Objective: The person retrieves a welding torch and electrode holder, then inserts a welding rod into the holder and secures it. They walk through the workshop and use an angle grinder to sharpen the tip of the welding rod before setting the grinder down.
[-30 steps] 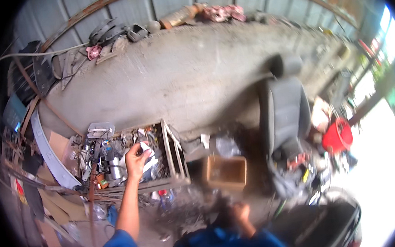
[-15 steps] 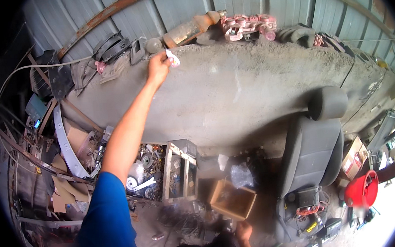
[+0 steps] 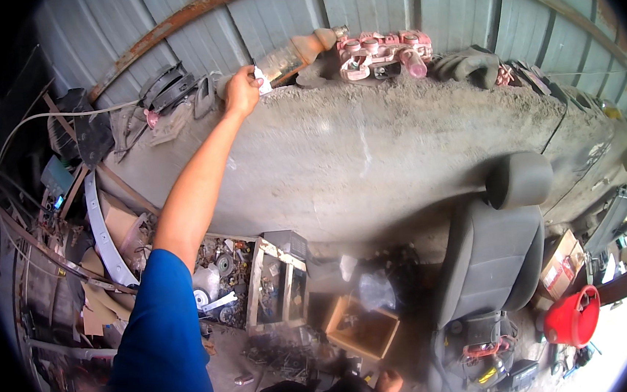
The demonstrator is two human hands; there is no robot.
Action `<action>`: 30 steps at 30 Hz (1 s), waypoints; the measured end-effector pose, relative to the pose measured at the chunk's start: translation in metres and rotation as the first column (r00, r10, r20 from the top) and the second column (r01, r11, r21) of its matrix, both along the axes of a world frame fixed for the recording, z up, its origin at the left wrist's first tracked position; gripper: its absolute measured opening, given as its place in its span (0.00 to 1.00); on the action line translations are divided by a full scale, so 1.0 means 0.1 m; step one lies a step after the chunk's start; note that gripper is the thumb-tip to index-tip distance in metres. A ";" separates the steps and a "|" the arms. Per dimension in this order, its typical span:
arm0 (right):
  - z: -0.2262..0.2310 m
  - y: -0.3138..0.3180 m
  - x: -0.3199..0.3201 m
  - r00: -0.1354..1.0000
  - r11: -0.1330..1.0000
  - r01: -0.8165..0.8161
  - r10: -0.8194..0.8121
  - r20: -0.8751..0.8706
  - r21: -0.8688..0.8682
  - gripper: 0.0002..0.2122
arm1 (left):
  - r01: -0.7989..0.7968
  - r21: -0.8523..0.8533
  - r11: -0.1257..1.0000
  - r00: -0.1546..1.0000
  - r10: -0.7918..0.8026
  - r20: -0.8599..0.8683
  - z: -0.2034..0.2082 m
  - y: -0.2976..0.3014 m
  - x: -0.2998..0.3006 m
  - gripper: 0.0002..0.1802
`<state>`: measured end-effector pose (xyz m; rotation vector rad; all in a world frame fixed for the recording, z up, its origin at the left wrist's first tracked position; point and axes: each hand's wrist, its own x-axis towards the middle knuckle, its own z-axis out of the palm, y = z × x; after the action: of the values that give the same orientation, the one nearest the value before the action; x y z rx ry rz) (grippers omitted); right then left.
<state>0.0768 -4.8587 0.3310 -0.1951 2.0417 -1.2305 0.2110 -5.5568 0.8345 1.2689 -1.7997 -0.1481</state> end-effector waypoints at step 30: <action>0.43 -1.14 0.42 0.652 0.667 -0.745 0.722 -0.234 -0.016 0.11 | 0.025 0.493 0.870 0.983 -0.110 0.144 -3.18 4.19 1.71 0.14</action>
<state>0.1191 -4.9724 0.3737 -1.1434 1.7433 -0.8011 0.3816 -5.1374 0.5165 1.6074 -2.0298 -0.5863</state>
